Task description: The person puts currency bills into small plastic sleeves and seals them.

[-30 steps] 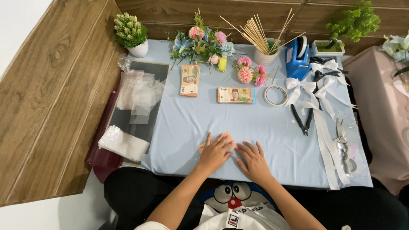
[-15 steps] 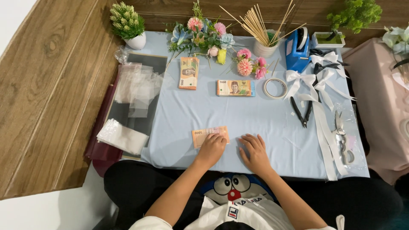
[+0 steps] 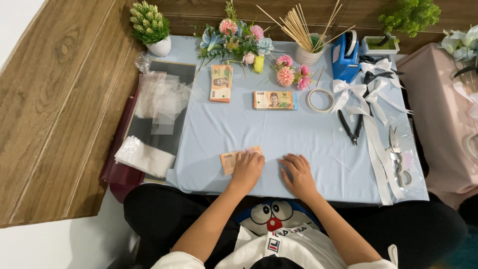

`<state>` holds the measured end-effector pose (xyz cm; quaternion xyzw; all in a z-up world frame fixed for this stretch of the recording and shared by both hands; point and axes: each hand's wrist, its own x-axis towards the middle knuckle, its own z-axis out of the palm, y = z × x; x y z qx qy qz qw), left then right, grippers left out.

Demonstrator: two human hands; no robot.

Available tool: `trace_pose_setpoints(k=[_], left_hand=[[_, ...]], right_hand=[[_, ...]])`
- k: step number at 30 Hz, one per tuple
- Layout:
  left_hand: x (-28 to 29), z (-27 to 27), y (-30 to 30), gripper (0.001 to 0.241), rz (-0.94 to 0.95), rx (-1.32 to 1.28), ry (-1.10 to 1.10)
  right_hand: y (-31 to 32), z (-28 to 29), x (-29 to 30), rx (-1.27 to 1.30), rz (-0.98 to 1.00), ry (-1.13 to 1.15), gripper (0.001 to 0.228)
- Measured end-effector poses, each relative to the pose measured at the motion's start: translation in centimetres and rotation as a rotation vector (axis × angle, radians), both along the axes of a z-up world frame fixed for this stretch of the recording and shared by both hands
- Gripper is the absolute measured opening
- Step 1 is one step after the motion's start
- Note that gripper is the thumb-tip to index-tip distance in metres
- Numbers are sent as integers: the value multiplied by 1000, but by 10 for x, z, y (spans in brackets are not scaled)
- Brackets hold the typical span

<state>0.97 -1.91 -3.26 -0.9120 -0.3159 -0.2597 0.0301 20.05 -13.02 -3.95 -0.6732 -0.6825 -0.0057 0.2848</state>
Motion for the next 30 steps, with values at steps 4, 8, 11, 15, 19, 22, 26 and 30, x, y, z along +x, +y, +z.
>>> trace_pose_setpoints(k=[4,8,11,15,19,22,26,30], left_hand=[[-4,5,0,11,42,132,-14],[-9,31,-4,10,-30,-22,-23],[-15,68,-4,14,-156,-334,-220],[-24,74,-6,7,-299,-1147,-714],[-22,60,-5,12,-343,-1422,-922],[-21,74,-9,27,-279,-1510,-1009],[-18,65,-1,14,-78,-1376,-947],[-17,49,3,11,55,-1326,-918]], right_hand=[[0,-3,0,14,2,-6,28],[2,-2,4,24,6,51,28],[0,12,-2,-1,-3,331,45],[6,37,-21,-27,107,1103,76],[7,43,-33,-76,-23,1182,22],[9,63,-48,-83,-147,1185,10],[10,71,-51,-141,-215,1216,13],[8,39,-37,-203,-243,1192,17]])
